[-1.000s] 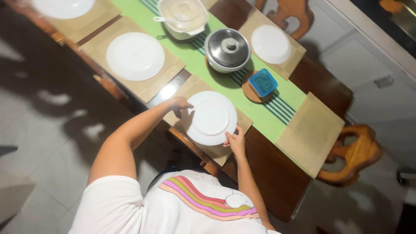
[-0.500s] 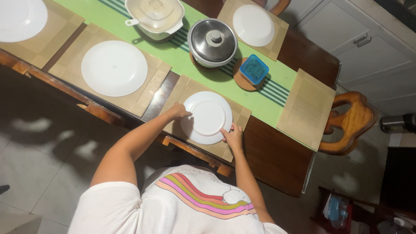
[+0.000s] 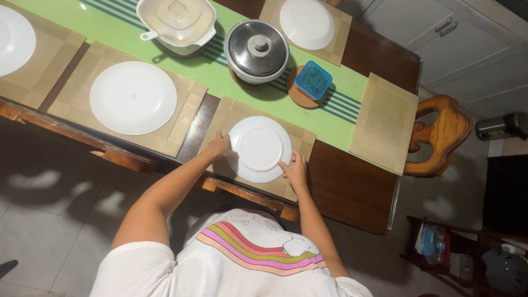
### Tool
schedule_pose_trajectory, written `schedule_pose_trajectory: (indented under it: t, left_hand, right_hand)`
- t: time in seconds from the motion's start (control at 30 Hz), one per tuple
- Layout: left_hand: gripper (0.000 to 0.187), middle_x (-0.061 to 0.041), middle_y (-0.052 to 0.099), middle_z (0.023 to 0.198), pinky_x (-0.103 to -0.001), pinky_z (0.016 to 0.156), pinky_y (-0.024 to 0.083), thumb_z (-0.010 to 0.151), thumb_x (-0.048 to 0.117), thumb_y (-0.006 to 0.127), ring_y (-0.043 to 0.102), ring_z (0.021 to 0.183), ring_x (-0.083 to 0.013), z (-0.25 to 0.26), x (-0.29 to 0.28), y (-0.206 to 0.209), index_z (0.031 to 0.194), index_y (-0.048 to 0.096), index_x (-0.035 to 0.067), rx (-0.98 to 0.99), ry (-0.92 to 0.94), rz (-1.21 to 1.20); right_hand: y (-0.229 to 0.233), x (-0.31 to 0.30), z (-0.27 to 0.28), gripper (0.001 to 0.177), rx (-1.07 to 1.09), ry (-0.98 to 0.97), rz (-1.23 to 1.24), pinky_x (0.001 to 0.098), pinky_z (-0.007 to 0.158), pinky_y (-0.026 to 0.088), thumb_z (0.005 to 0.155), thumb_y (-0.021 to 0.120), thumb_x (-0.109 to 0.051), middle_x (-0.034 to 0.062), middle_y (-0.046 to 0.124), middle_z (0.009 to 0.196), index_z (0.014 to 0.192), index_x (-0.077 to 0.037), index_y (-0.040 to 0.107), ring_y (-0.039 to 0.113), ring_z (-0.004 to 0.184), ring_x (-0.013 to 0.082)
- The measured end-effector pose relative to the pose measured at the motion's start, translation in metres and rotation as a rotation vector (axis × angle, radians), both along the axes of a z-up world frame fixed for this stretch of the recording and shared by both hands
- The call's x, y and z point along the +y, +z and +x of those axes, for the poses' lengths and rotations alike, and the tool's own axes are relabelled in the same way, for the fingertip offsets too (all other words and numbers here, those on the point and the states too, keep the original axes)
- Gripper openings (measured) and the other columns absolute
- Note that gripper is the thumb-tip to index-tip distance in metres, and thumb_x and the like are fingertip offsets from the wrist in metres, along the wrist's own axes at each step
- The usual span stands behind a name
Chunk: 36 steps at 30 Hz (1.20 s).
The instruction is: The person takes plates and glasses from a dish rack and places them on placemats on a dining table.
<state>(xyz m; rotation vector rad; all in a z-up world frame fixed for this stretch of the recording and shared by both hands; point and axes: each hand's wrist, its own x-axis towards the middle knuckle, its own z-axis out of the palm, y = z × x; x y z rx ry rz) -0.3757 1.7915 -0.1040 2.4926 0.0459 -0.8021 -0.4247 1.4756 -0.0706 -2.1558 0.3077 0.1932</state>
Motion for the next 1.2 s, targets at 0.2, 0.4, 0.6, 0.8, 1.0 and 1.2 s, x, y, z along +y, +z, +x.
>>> schedule_pose_trajectory:
  t: [0.2,0.4,0.6,0.8,1.0,1.2]
  left_hand:
    - [0.089,-0.028,0.041,0.142,-0.048,0.103,0.052,0.079,0.046,0.085,0.060,0.120,-0.0471,-0.002,0.001,0.007,0.142,0.044,-0.001,-0.015,-0.031,0.012]
    - [0.073,-0.025,0.050,0.139,-0.051,0.101,0.053,0.081,0.046,0.082,0.061,0.119,-0.0456,-0.007,0.002,-0.006,0.131,0.057,-0.001,-0.057,-0.055,0.097]
    - [0.063,-0.026,0.067,0.138,-0.049,0.107,0.053,0.091,0.058,0.063,0.064,0.126,-0.0405,0.004,0.018,0.004,0.131,0.077,0.011,0.106,-0.203,0.159]
    - [0.079,-0.024,0.051,0.146,-0.047,0.095,0.056,0.090,0.049,0.068,0.070,0.109,-0.0355,-0.020,-0.034,0.136,0.148,0.050,-0.002,-0.233,0.081,-0.231]
    - [0.051,-0.012,0.056,0.138,-0.036,0.086,0.060,0.093,0.028,0.064,0.067,0.108,-0.0245,-0.064,-0.237,0.233,0.139,0.059,0.004,-0.290,-0.122,-0.825]
    - [0.041,-0.006,0.060,0.132,-0.036,0.096,0.057,0.101,0.031,0.060,0.065,0.113,-0.0197,-0.119,-0.466,0.201,0.133,0.062,0.006,0.181,-0.222,-1.228]
  right_hand:
    - [-0.006,-0.005,0.001,0.070,0.027,-0.009,0.050,0.0288,0.053,0.065,0.078,0.087,-0.017,0.0124,0.049,0.123,0.140,-0.005,0.054,0.070,0.074,0.0196]
    - [-0.010,-0.010,0.009,0.071,0.033,0.059,0.009,0.0290,0.051,0.064,0.077,0.088,-0.017,0.0138,0.052,0.125,0.139,-0.007,0.056,0.070,0.073,0.0189]
    - [-0.011,-0.023,0.004,0.074,0.087,0.104,0.113,0.0287,0.061,0.064,0.087,0.079,-0.017,0.0133,0.047,0.129,0.153,-0.013,0.045,0.070,0.076,0.0188]
    - [-0.020,-0.114,-0.066,0.059,-0.104,-0.069,0.621,0.0288,0.072,0.062,0.100,0.064,-0.018,0.0118,0.051,0.135,0.154,-0.009,0.042,0.068,0.088,0.0145]
    - [0.028,-0.269,-0.187,0.047,-0.184,-0.489,0.905,0.0324,0.083,0.060,0.105,0.055,-0.028,0.0070,0.058,0.131,0.148,-0.007,0.052,0.067,0.095,0.0140]
    - [0.042,-0.430,-0.304,0.039,-0.377,-0.820,1.043,0.0334,0.081,0.055,0.106,0.055,-0.029,0.0047,0.064,0.122,0.139,-0.007,0.060,0.062,0.090,0.0154]
